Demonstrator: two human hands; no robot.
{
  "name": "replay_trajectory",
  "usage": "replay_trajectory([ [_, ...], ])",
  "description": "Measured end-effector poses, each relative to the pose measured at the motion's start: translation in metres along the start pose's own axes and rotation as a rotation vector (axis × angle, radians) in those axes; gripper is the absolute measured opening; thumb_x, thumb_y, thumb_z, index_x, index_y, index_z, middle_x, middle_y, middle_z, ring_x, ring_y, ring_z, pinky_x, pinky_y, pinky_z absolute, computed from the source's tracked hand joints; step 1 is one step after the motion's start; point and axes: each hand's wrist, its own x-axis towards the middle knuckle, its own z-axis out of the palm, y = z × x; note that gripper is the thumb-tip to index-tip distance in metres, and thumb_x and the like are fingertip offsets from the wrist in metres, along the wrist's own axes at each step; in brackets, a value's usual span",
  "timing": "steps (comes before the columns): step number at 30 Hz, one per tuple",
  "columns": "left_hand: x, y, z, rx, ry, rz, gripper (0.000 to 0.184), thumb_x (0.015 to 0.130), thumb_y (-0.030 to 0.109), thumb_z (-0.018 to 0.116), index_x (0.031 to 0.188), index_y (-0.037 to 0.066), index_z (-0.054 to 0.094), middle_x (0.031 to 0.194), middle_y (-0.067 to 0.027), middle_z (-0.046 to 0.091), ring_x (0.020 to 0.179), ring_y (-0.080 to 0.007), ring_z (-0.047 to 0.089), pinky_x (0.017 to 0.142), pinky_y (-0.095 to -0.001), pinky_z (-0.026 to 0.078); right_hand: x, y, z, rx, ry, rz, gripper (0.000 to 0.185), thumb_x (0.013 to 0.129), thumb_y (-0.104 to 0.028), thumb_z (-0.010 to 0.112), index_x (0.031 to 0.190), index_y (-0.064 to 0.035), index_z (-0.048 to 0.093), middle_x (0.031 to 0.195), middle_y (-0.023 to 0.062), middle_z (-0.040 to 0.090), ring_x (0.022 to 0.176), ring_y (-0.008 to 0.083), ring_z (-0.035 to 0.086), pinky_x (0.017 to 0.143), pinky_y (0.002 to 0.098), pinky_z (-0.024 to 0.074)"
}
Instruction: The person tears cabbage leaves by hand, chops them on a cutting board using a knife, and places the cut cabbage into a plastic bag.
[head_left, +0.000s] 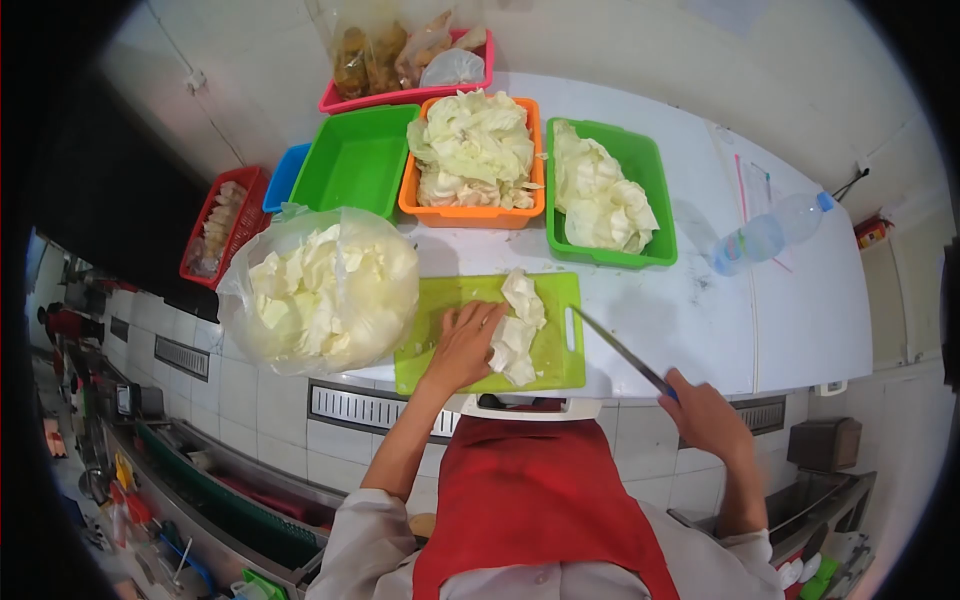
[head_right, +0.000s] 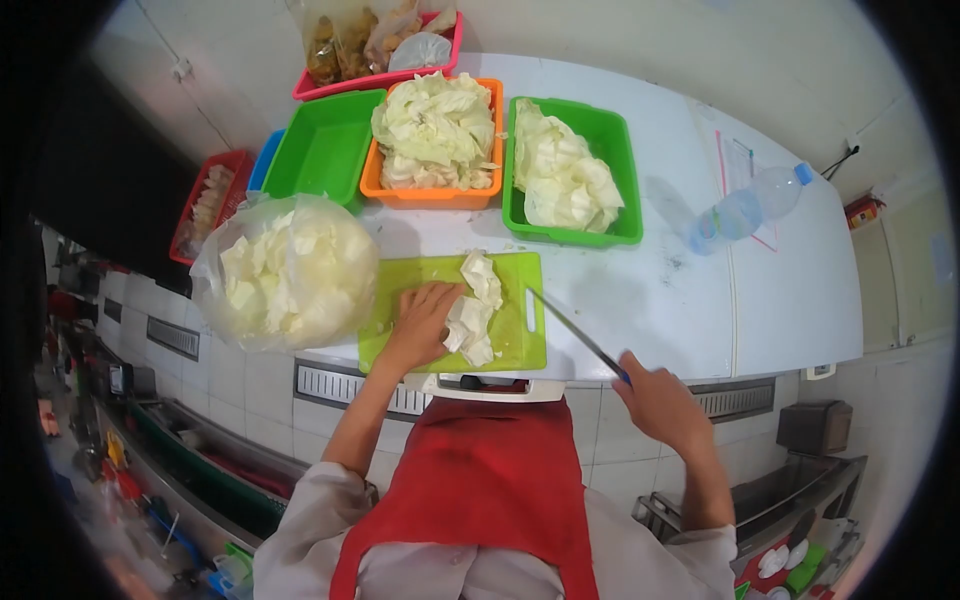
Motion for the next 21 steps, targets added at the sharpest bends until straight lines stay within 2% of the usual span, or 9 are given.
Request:
replay_trajectory([
  [5, 0.004, -0.003, -0.009, 0.052, -0.179, -0.049, 0.063, 0.070, -0.001, 0.076, 0.131, 0.009, 0.065, 0.128, -0.0097, 0.059, 0.130, -0.0319, 0.051, 0.109, -0.0518, 0.036, 0.109, 0.012, 0.103, -0.095, 0.355, -0.104, 0.022, 0.107, -0.025, 0.059, 0.122, -0.0108, 0.052, 0.095, 0.0195, 0.068, 0.083, 0.0457, 0.071, 0.072, 0.0563, 0.0566],
  [7, 0.003, -0.004, -0.012, 0.049, -0.246, -0.057, 0.057, 0.070, -0.001, 0.075, 0.125, 0.009, 0.067, 0.126, -0.0098, 0.059, 0.128, -0.0314, 0.052, 0.107, -0.0516, 0.038, 0.147, 0.005, 0.134, 0.024, 0.463, -0.150, 0.029, 0.104, -0.027, 0.064, 0.126, -0.0130, 0.053, 0.100, 0.0192, 0.065, 0.086, 0.0448, 0.070, 0.072, 0.0567, 0.0566],
  [10, -0.002, -0.007, -0.011, -0.044, -0.184, -0.031, 0.046, 0.070, -0.003, 0.073, 0.114, 0.009, 0.067, 0.117, -0.0129, 0.065, 0.118, -0.0338, 0.059, 0.098, -0.0499, 0.045, 0.178, -0.016, 0.145, -0.169, 0.659, -0.226, 0.040, 0.099, -0.026, 0.070, 0.133, -0.0122, 0.054, 0.102, 0.0208, 0.063, 0.093, 0.0454, 0.068, 0.079, 0.0564, 0.0563],
  [13, -0.008, -0.008, -0.009, -0.114, -0.200, -0.064, 0.042, 0.071, -0.004, 0.071, 0.110, 0.009, 0.066, 0.107, -0.0170, 0.069, 0.106, -0.0394, 0.064, 0.090, -0.0493, 0.050, 0.197, -0.063, 0.120, -0.003, 0.774, -0.372, 0.047, 0.095, -0.022, 0.074, 0.136, -0.0084, 0.057, 0.106, 0.0240, 0.062, 0.100, 0.0465, 0.066, 0.086, 0.0532, 0.0554],
  [16, -0.022, -0.001, -0.022, -0.217, -0.110, -0.131, 0.044, 0.070, -0.005, 0.069, 0.112, 0.009, 0.067, 0.104, -0.0208, 0.070, 0.099, -0.0461, 0.064, 0.087, -0.0520, 0.052, 0.227, -0.112, 0.112, 0.175, 0.582, -0.378, 0.045, 0.094, -0.011, 0.072, 0.137, -0.0040, 0.059, 0.121, 0.0262, 0.064, 0.103, 0.0451, 0.067, 0.088, 0.0497, 0.0564],
  [18, -0.034, 0.009, -0.050, -0.397, -0.101, -0.158, 0.039, 0.076, -0.003, 0.072, 0.112, 0.009, 0.067, 0.104, -0.0157, 0.072, 0.102, -0.0357, 0.069, 0.087, -0.0454, 0.055, 0.242, -0.122, 0.107, 0.238, 0.570, -0.517, 0.043, 0.092, -0.007, 0.071, 0.135, -0.0028, 0.062, 0.123, 0.0276, 0.066, 0.101, 0.0447, 0.068, 0.088, 0.0486, 0.0574],
  [19, -0.043, 0.014, -0.075, -0.375, -0.076, -0.176, 0.039, 0.076, -0.003, 0.072, 0.112, 0.009, 0.067, 0.104, -0.0157, 0.072, 0.102, -0.0357, 0.069, 0.087, -0.0454, 0.055, 0.248, -0.124, 0.104, 0.299, 0.570, -0.604, 0.042, 0.091, -0.002, 0.069, 0.132, -0.0015, 0.064, 0.125, 0.0289, 0.068, 0.099, 0.0443, 0.069, 0.087, 0.0476, 0.0583],
  [20, -0.054, 0.021, -0.106, -0.623, 0.037, -0.254, 0.034, 0.079, 0.000, 0.075, 0.111, 0.008, 0.068, 0.103, -0.0116, 0.073, 0.100, -0.0286, 0.070, 0.087, -0.0409, 0.055, 0.247, -0.128, 0.099, 0.300, 0.570, -0.637, 0.042, 0.091, -0.002, 0.069, 0.132, -0.0015, 0.064, 0.125, 0.0289, 0.068, 0.099, 0.0443, 0.069, 0.087, 0.0476, 0.0583],
  [21, -0.066, 0.027, -0.133, -0.876, 0.154, -0.323, 0.031, 0.082, 0.003, 0.078, 0.110, 0.008, 0.068, 0.101, -0.0076, 0.074, 0.098, -0.0216, 0.071, 0.087, -0.0365, 0.056, 0.236, -0.131, 0.090, 0.364, 0.570, -0.621, 0.039, 0.093, -0.002, 0.069, 0.132, 0.0011, 0.064, 0.117, 0.0240, 0.070, 0.095, 0.0353, 0.071, 0.083, 0.0421, 0.0580],
])
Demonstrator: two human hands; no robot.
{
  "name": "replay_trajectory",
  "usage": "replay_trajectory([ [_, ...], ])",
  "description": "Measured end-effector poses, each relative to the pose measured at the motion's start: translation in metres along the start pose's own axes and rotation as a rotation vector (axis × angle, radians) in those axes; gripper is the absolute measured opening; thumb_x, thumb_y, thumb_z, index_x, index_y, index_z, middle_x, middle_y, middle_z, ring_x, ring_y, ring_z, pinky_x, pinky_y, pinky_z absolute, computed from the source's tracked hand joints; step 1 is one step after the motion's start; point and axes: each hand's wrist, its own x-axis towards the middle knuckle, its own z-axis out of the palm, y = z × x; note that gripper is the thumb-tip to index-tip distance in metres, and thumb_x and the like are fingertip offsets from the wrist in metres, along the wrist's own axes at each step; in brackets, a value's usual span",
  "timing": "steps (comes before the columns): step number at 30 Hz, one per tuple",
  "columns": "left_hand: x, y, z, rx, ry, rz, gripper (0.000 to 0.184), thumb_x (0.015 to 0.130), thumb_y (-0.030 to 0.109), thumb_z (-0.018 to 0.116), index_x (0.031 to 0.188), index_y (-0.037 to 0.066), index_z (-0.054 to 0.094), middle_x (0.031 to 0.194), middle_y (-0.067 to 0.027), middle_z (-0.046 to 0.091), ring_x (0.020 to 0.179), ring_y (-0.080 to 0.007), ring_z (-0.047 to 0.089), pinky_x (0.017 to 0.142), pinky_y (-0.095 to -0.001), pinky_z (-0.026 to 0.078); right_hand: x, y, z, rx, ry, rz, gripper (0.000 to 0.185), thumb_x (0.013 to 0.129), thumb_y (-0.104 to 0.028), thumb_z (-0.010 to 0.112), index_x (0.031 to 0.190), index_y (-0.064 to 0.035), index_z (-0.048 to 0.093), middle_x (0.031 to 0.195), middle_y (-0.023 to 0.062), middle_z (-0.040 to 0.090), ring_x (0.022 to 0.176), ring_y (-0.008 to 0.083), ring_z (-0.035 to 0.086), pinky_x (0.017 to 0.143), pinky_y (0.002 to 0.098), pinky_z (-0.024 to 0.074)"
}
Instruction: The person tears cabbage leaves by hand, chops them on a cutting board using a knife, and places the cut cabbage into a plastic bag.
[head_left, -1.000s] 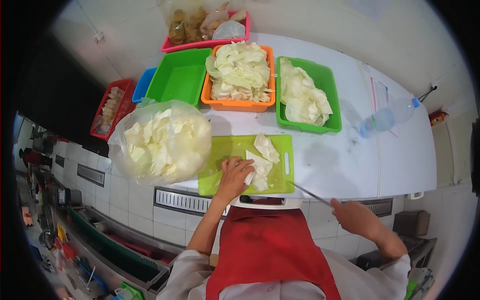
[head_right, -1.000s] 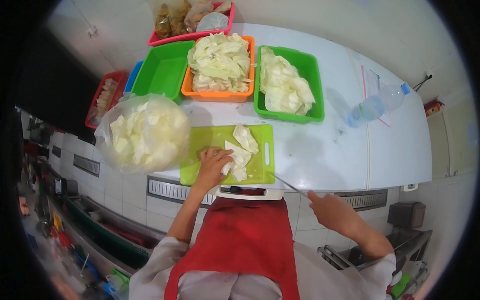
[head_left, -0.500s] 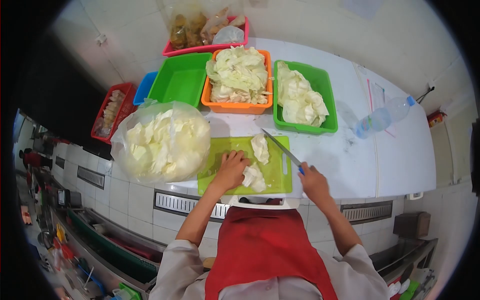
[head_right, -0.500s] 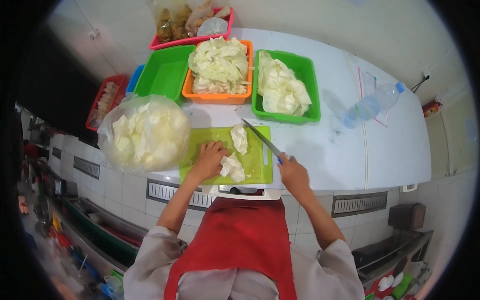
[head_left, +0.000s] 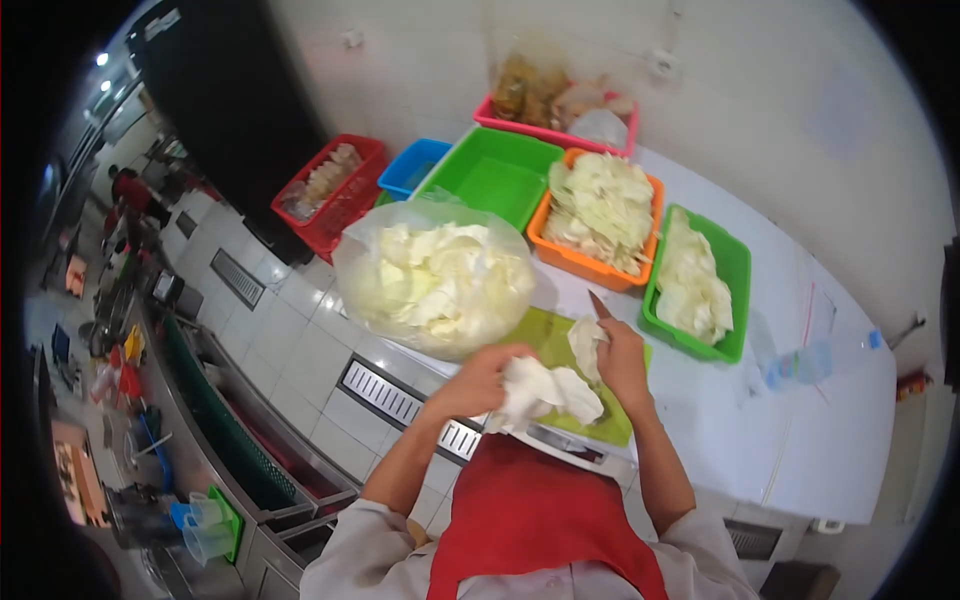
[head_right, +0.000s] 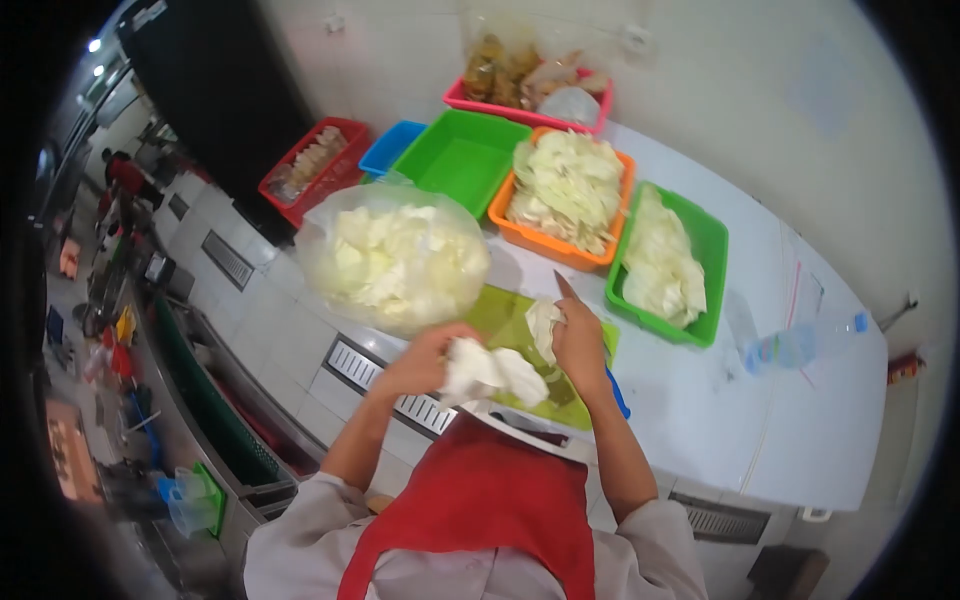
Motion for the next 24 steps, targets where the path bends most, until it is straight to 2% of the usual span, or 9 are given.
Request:
replay_trajectory([
  [2, -0.006, 0.034, -0.054, -0.047, 0.233, 0.118, 0.031, 0.084, 0.010, 0.084, 0.112, 0.006, 0.070, 0.100, -0.0015, 0.074, 0.094, -0.0131, 0.069, 0.088, -0.0308, 0.056, 0.018, -0.041, -0.026, 0.055, 0.016, 0.008, 0.036, 0.096, -0.003, 0.069, 0.131, 0.0037, 0.064, 0.109, 0.0191, 0.072, 0.091, 0.0262, 0.072, 0.079, 0.0366, 0.0577],
  [4, 0.009, 0.064, -0.089, -0.120, 0.596, 0.158, 0.039, 0.081, 0.010, 0.086, 0.116, 0.003, 0.071, 0.099, -0.0020, 0.076, 0.086, -0.0158, 0.071, 0.086, -0.0314, 0.057, 0.050, -0.114, -0.043, 0.638, 0.179, -0.057, 0.030, 0.101, -0.003, 0.065, 0.131, 0.0018, 0.064, 0.100, 0.0127, 0.073, 0.089, 0.0136, 0.069, 0.076, 0.0312, 0.0561],
  [6, 0.042, 0.061, -0.134, 0.314, 0.624, 0.141, 0.052, 0.079, 0.009, 0.088, 0.125, -0.001, 0.066, 0.109, -0.0096, 0.077, 0.098, -0.0255, 0.073, 0.093, -0.0363, 0.056, 0.093, -0.162, -0.037, 0.796, 0.093, -0.151, 0.025, 0.105, -0.005, 0.063, 0.129, -0.0003, 0.065, 0.097, 0.0087, 0.072, 0.088, 0.0092, 0.067, 0.073, 0.0301, 0.0550],
  [8, 0.064, 0.027, -0.162, 0.496, 0.658, 0.127, 0.058, 0.078, 0.012, 0.088, 0.130, 0.000, 0.065, 0.116, -0.0133, 0.075, 0.106, -0.0314, 0.071, 0.097, -0.0383, 0.055, 0.140, -0.196, -0.013, 0.621, -0.033, -0.259, 0.029, 0.099, -0.012, 0.069, 0.125, 0.0012, 0.066, 0.099, 0.0159, 0.076, 0.078, 0.0281, 0.076, 0.069, 0.0388, 0.0568],
  [10, 0.070, 0.008, -0.182, 0.682, 0.689, 0.129, 0.063, 0.078, 0.015, 0.089, 0.134, 0.002, 0.063, 0.123, -0.0169, 0.073, 0.114, -0.0373, 0.070, 0.102, -0.0404, 0.053, 0.176, -0.201, 0.025, 0.366, -0.257, -0.397, 0.033, 0.099, -0.017, 0.071, 0.128, -0.0018, 0.066, 0.108, 0.0191, 0.077, 0.091, 0.0360, 0.076, 0.079, 0.0452, 0.0583],
  [13, 0.055, 0.011, -0.203, 0.936, 0.392, 0.063, 0.067, 0.080, 0.022, 0.088, 0.141, 0.009, 0.063, 0.157, -0.0182, 0.051, 0.139, -0.0396, 0.053, 0.118, -0.0470, 0.041, 0.190, -0.192, 0.041, -0.054, -0.618, -0.577, 0.039, 0.098, -0.024, 0.073, 0.131, -0.0056, 0.066, 0.116, 0.0216, 0.075, 0.107, 0.0403, 0.073, 0.092, 0.0508, 0.0565],
  [16, 0.032, 0.022, -0.215, 1.159, 0.396, 0.110, 0.069, 0.082, 0.025, 0.088, 0.145, 0.012, 0.062, 0.155, -0.0178, 0.053, 0.139, -0.0398, 0.054, 0.119, -0.0485, 0.040, 0.179, -0.207, 0.020, -0.262, -0.558, -0.569, 0.044, 0.098, -0.031, 0.074, 0.137, -0.0120, 0.067, 0.119, 0.0221, 0.073, 0.115, 0.0374, 0.070, 0.100, 0.0514, 0.0544],
  [20, 0.042, 0.049, -0.221, 1.066, 0.413, 0.149, 0.060, 0.088, 0.000, 0.072, 0.147, 0.002, 0.059, 0.159, -0.0212, 0.049, 0.139, -0.0424, 0.056, 0.116, -0.0458, 0.045, 0.186, -0.229, 0.038, -0.297, -0.716, -0.584, 0.051, 0.100, -0.038, 0.070, 0.148, -0.0214, 0.063, 0.119, 0.0226, 0.073, 0.116, 0.0381, 0.070, 0.098, 0.0507, 0.0554],
  [24, 0.064, 0.072, -0.216, 1.006, 0.462, 0.061, 0.064, 0.083, -0.016, 0.059, 0.145, -0.004, 0.058, 0.159, -0.0241, 0.049, 0.141, -0.0434, 0.054, 0.116, -0.0449, 0.046, 0.184, -0.243, 0.099, -0.531, -0.711, -0.885, 0.054, 0.105, -0.036, 0.061, 0.158, -0.0303, 0.053, 0.139, 0.0176, 0.066, 0.129, 0.0390, 0.064, 0.096, 0.0543, 0.0552],
])
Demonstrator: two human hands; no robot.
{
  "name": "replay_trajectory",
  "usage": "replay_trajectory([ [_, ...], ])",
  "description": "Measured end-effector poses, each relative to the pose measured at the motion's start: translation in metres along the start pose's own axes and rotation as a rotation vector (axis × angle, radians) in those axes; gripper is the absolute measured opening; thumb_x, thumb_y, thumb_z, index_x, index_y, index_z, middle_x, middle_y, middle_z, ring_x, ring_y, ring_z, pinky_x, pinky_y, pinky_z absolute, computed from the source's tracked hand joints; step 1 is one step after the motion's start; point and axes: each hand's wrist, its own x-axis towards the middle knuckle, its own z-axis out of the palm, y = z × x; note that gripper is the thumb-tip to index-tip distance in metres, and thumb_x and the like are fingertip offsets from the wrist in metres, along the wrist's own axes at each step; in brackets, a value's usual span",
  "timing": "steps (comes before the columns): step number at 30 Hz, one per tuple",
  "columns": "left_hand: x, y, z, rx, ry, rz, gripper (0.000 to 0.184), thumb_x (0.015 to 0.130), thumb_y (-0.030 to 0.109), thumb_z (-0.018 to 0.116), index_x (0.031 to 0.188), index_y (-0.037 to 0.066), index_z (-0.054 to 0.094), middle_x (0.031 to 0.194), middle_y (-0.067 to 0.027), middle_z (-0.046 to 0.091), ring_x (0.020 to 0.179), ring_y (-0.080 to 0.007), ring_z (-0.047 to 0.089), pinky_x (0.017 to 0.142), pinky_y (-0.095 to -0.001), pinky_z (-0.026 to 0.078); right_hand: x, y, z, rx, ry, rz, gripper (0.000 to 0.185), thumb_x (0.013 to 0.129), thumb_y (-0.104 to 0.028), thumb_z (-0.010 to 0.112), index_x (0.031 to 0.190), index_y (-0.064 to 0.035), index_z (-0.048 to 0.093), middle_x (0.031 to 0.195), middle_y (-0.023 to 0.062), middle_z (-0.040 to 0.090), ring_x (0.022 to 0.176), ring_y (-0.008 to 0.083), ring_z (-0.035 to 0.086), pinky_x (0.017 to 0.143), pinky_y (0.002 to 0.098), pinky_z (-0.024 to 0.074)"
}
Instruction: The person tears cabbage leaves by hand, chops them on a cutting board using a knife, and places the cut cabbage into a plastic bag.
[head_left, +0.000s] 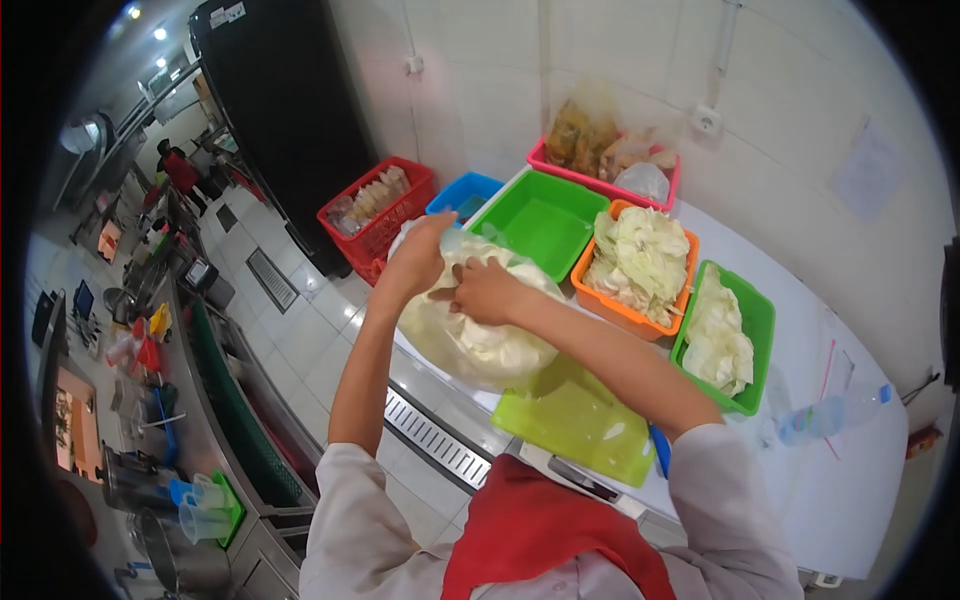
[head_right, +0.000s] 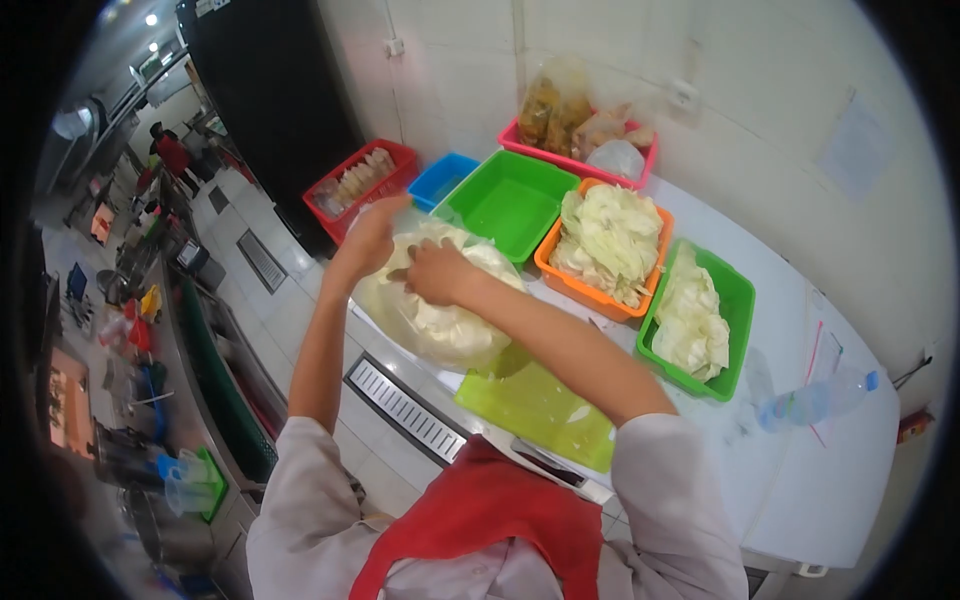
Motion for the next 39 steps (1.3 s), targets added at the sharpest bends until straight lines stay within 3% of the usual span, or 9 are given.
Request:
replay_trajectory([
  [2, 0.004, 0.014, -0.001, -0.029, 0.153, 0.143, 0.072, 0.076, -0.021, 0.052, 0.146, -0.003, 0.058, 0.160, -0.0252, 0.049, 0.143, -0.0424, 0.053, 0.117, -0.0480, 0.045, 0.028, 0.007, 0.032, -0.051, 0.184, 0.065, 0.051, 0.103, -0.028, 0.060, 0.154, -0.0297, 0.059, 0.148, 0.0155, 0.061, 0.132, 0.0366, 0.063, 0.097, 0.0556, 0.0548],
  [8, -0.008, 0.023, 0.003, -0.045, 0.401, -0.011, 0.054, 0.085, 0.003, 0.076, 0.137, 0.008, 0.065, 0.150, -0.0206, 0.055, 0.131, -0.0431, 0.058, 0.107, -0.0533, 0.047, 0.046, 0.040, 0.021, 0.360, 0.342, 0.495, 0.037, 0.102, -0.026, 0.064, 0.129, -0.0012, 0.062, 0.108, 0.0270, 0.073, 0.110, 0.0442, 0.071, 0.094, 0.0531, 0.0545],
  [14, -0.049, -0.026, 0.038, 0.297, 0.546, -0.256, 0.026, 0.090, 0.020, 0.081, 0.110, 0.008, 0.070, 0.103, -0.0129, 0.068, 0.097, -0.0349, 0.065, 0.080, -0.0478, 0.050, -0.031, 0.057, -0.019, 0.666, 0.250, -0.008, 0.026, 0.103, -0.031, 0.066, 0.112, -0.0062, 0.065, 0.103, 0.0204, 0.073, 0.099, 0.0432, 0.068, 0.092, 0.0501, 0.0522],
  [17, -0.035, -0.035, 0.032, -0.365, 0.535, -0.239, 0.014, 0.096, 0.016, 0.074, 0.090, 0.005, 0.068, 0.071, -0.0085, 0.066, 0.062, -0.0224, 0.059, 0.063, -0.0352, 0.046, -0.087, 0.066, -0.023, 0.393, 0.127, -0.199, 0.019, 0.102, -0.026, 0.066, 0.103, -0.0068, 0.068, 0.097, 0.0172, 0.072, 0.096, 0.0396, 0.068, 0.096, 0.0511, 0.0487],
  [21, -0.011, -0.030, 0.000, -0.849, 0.403, -0.434, 0.014, 0.096, 0.013, 0.073, 0.088, 0.004, 0.066, 0.071, -0.0079, 0.065, 0.064, -0.0167, 0.057, 0.061, -0.0346, 0.044, -0.127, 0.063, -0.036, 0.158, -0.047, -0.143, 0.012, 0.102, -0.020, 0.067, 0.097, -0.0085, 0.068, 0.087, 0.0137, 0.069, 0.093, 0.0355, 0.067, 0.096, 0.0522, 0.0449],
  [24, 0.004, -0.006, -0.007, -0.794, 0.503, -0.422, 0.014, 0.093, 0.012, 0.075, 0.092, 0.003, 0.064, 0.082, -0.0096, 0.067, 0.070, -0.0231, 0.059, 0.065, -0.0354, 0.044, -0.140, 0.064, -0.087, 0.299, 0.108, -0.037, 0.012, 0.102, -0.019, 0.066, 0.096, -0.0085, 0.067, 0.087, 0.0121, 0.068, 0.091, 0.0360, 0.066, 0.092, 0.0501, 0.0453],
  [26, 0.006, 0.020, -0.006, 0.205, 0.880, -0.136, 0.022, 0.087, 0.010, 0.077, 0.103, 0.003, 0.063, 0.102, -0.0128, 0.069, 0.086, -0.0313, 0.063, 0.076, -0.0409, 0.047, -0.123, 0.066, -0.070, 0.300, 0.190, -0.059, 0.014, 0.104, -0.019, 0.064, 0.096, -0.0070, 0.065, 0.087, 0.0132, 0.068, 0.090, 0.0363, 0.066, 0.088, 0.0487, 0.0470],
  [31, -0.017, 0.049, 0.070, -0.341, 0.114, 0.280, 0.048, 0.083, 0.015, 0.078, 0.127, 0.004, 0.062, 0.128, -0.0183, 0.065, 0.118, -0.0405, 0.059, 0.101, -0.0516, 0.047, -0.104, 0.062, -0.088, 0.468, 0.224, -0.152, 0.021, 0.105, -0.024, 0.060, 0.105, -0.0044, 0.068, 0.090, 0.0200, 0.071, 0.088, 0.0426, 0.068, 0.078, 0.0542, 0.0503],
  [39, -0.025, 0.025, 0.107, 0.373, -0.384, 0.318, 0.058, 0.091, 0.028, 0.071, 0.139, -0.004, 0.063, 0.152, -0.0304, 0.047, 0.135, -0.0523, 0.050, 0.111, -0.0558, 0.046, -0.103, 0.050, -0.077, 0.441, 0.247, -0.056, 0.021, 0.107, -0.025, 0.060, 0.105, -0.0042, 0.062, 0.092, 0.0150, 0.071, 0.089, 0.0396, 0.067, 0.081, 0.0503, 0.0514],
])
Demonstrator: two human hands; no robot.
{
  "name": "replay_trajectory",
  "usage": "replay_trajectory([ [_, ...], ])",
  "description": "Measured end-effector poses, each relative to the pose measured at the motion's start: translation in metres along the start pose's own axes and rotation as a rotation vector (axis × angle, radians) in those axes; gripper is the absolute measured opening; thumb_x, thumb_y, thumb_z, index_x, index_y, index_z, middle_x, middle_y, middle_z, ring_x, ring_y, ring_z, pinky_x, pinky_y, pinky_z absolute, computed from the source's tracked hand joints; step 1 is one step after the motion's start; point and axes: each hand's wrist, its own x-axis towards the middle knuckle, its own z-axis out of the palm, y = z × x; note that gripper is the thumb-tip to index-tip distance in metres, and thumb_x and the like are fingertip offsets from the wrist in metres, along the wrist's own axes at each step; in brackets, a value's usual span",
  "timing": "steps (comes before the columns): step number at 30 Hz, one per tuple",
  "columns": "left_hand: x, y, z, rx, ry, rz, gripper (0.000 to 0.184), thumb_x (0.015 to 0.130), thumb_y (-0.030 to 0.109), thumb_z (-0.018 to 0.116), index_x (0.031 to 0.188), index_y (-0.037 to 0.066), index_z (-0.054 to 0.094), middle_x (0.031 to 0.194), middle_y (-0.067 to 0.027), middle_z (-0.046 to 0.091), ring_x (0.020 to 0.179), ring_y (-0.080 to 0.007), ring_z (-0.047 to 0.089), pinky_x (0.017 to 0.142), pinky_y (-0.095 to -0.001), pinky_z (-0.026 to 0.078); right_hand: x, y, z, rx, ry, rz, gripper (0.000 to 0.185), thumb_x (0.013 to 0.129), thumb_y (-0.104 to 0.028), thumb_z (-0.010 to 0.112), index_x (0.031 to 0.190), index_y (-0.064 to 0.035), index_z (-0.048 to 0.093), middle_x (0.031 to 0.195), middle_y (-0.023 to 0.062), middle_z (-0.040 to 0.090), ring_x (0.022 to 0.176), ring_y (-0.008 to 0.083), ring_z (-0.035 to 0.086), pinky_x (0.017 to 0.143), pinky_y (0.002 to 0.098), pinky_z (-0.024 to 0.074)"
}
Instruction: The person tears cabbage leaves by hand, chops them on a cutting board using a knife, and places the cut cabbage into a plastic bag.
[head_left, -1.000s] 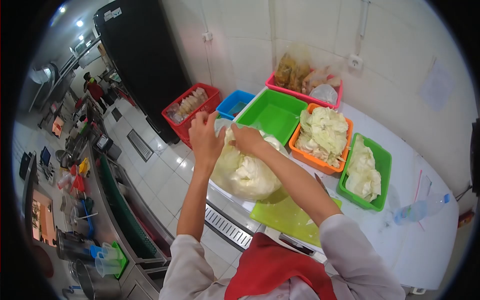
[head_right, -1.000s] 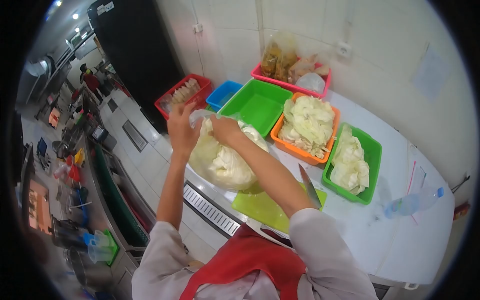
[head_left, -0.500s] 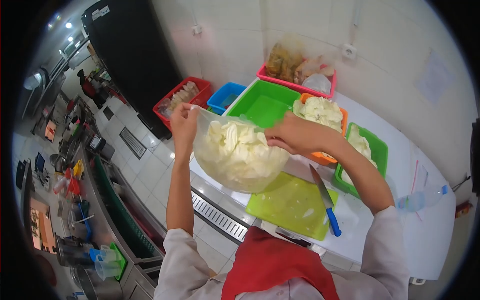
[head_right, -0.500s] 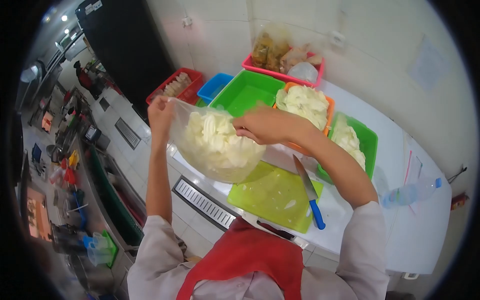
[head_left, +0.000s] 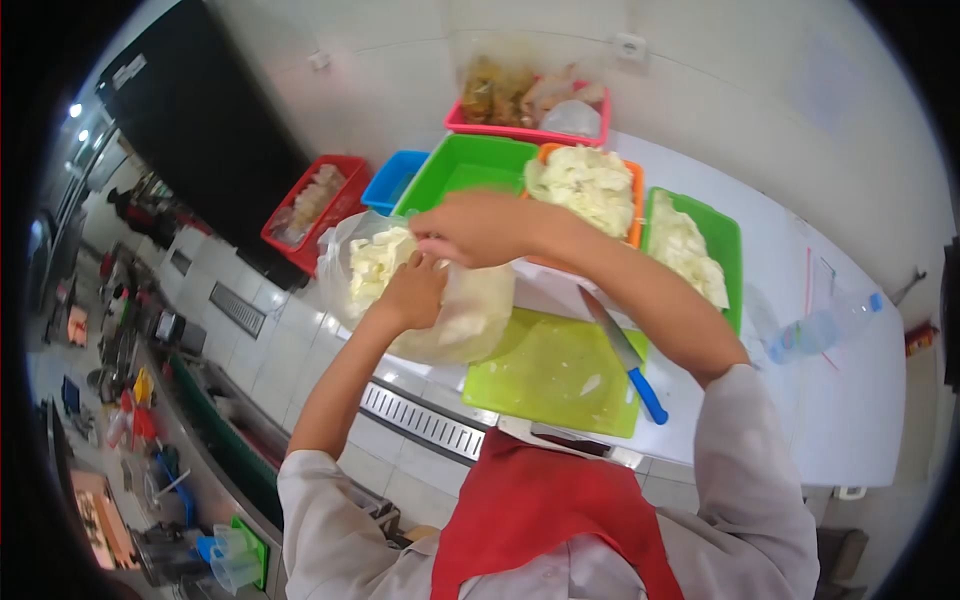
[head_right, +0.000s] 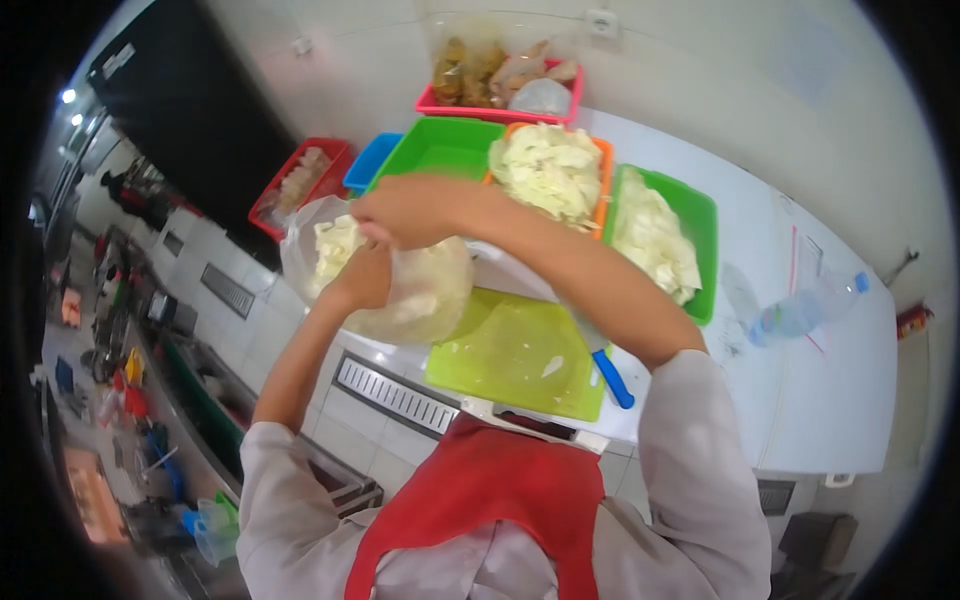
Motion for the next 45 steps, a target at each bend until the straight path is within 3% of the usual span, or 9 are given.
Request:
replay_trajectory([
  [5, -0.004, 0.005, -0.055, -0.453, 0.092, 0.173, 0.059, 0.093, 0.040, 0.077, 0.137, 0.002, 0.065, 0.150, -0.0258, 0.054, 0.139, -0.0444, 0.051, 0.120, -0.0491, 0.039, -0.082, -0.001, -0.011, 0.034, 0.372, 0.029, 0.024, 0.105, -0.021, 0.063, 0.120, -0.0028, 0.065, 0.110, 0.0168, 0.075, 0.098, 0.0381, 0.070, 0.089, 0.0470, 0.0547],
  [11, -0.087, 0.082, -0.002, -0.368, 0.739, -0.139, 0.062, 0.093, 0.038, 0.078, 0.147, 0.014, 0.058, 0.162, -0.0213, 0.041, 0.148, -0.0468, 0.043, 0.124, -0.0631, 0.028, -0.336, 0.134, 0.009, -0.251, 0.565, 1.249, 0.040, 0.096, -0.019, 0.072, 0.133, -0.0032, 0.068, 0.128, 0.0231, 0.072, 0.117, 0.0428, 0.068, 0.099, 0.0487, 0.0548],
  [19, -0.047, 0.050, 0.153, 0.299, 0.964, -0.047, 0.099, 0.084, 0.064, 0.083, 0.163, 0.030, 0.035, 0.167, -0.0231, 0.032, 0.157, -0.0534, 0.026, 0.123, -0.0793, 0.011, -0.443, 0.168, 0.024, -0.241, 0.611, 1.246, 0.055, 0.092, -0.026, 0.078, 0.142, -0.0089, 0.062, 0.127, 0.0233, 0.073, 0.121, 0.0429, 0.068, 0.102, 0.0466, 0.0554],
  [27, -0.043, 0.088, 0.112, -0.054, 1.203, 0.013, 0.080, 0.094, 0.059, 0.074, 0.157, 0.019, 0.044, 0.166, -0.0258, 0.032, 0.156, -0.0564, 0.024, 0.121, -0.0826, 0.009, -0.412, 0.073, -0.026, 0.371, 0.852, 1.165, 0.042, 0.104, -0.032, 0.067, 0.138, -0.0081, 0.063, 0.118, 0.0145, 0.076, 0.108, 0.0279, 0.074, 0.094, 0.0378, 0.0576],
  [30, -0.031, 0.161, 0.069, -0.661, 0.949, 0.131, 0.058, 0.092, 0.022, 0.079, 0.145, 0.012, 0.057, 0.159, -0.0263, 0.045, 0.148, -0.0479, 0.044, 0.121, -0.0631, 0.036, -0.356, 0.056, 0.027, 1.036, 0.985, 0.799, 0.038, 0.111, -0.044, 0.057, 0.128, -0.0107, 0.065, 0.109, 0.0069, 0.075, 0.095, 0.0196, 0.076, 0.079, 0.0341, 0.0610],
  [36, 0.013, 0.205, 0.039, -1.434, 0.350, 0.006, 0.058, 0.090, 0.009, 0.080, 0.145, 0.004, 0.062, 0.150, -0.0179, 0.059, 0.132, -0.0281, 0.062, 0.103, -0.0385, 0.053, -0.273, 0.018, 0.115, 1.445, 0.306, 0.831, 0.055, 0.113, -0.060, 0.041, 0.130, -0.0121, 0.063, 0.108, 0.0064, 0.074, 0.077, 0.0202, 0.076, 0.056, 0.0396, 0.0609],
  [37, 0.013, 0.199, 0.054, -1.568, 0.037, -0.021, 0.053, 0.091, 0.006, 0.080, 0.142, 0.000, 0.065, 0.147, -0.0181, 0.062, 0.129, -0.0241, 0.063, 0.100, -0.0354, 0.055, -0.264, 0.015, 0.131, 1.347, 0.375, 0.890, 0.054, 0.113, -0.058, 0.043, 0.132, -0.0120, 0.062, 0.109, 0.0092, 0.074, 0.081, 0.0237, 0.076, 0.063, 0.0428, 0.0608],
  [41, -0.004, 0.188, 0.100, -1.505, 0.006, -0.272, 0.040, 0.091, 0.002, 0.078, 0.131, -0.001, 0.073, 0.134, -0.0140, 0.069, 0.113, -0.0223, 0.070, 0.094, -0.0321, 0.056, -0.289, 0.018, 0.188, 0.023, 0.426, 1.091, 0.043, 0.110, -0.041, 0.057, 0.139, -0.0102, 0.060, 0.112, 0.0198, 0.071, 0.090, 0.0345, 0.074, 0.066, 0.0477, 0.0595],
  [45, -0.013, 0.178, 0.135, -1.110, 0.216, -0.129, 0.045, 0.089, 0.001, 0.079, 0.134, 0.003, 0.072, 0.117, -0.0112, 0.071, 0.102, -0.0255, 0.071, 0.085, -0.0324, 0.058, -0.327, -0.003, 0.230, -0.424, 0.310, 1.160, 0.046, 0.103, -0.028, 0.066, 0.141, -0.0065, 0.056, 0.116, 0.0272, 0.066, 0.096, 0.0468, 0.070, 0.076, 0.0551, 0.0583],
])
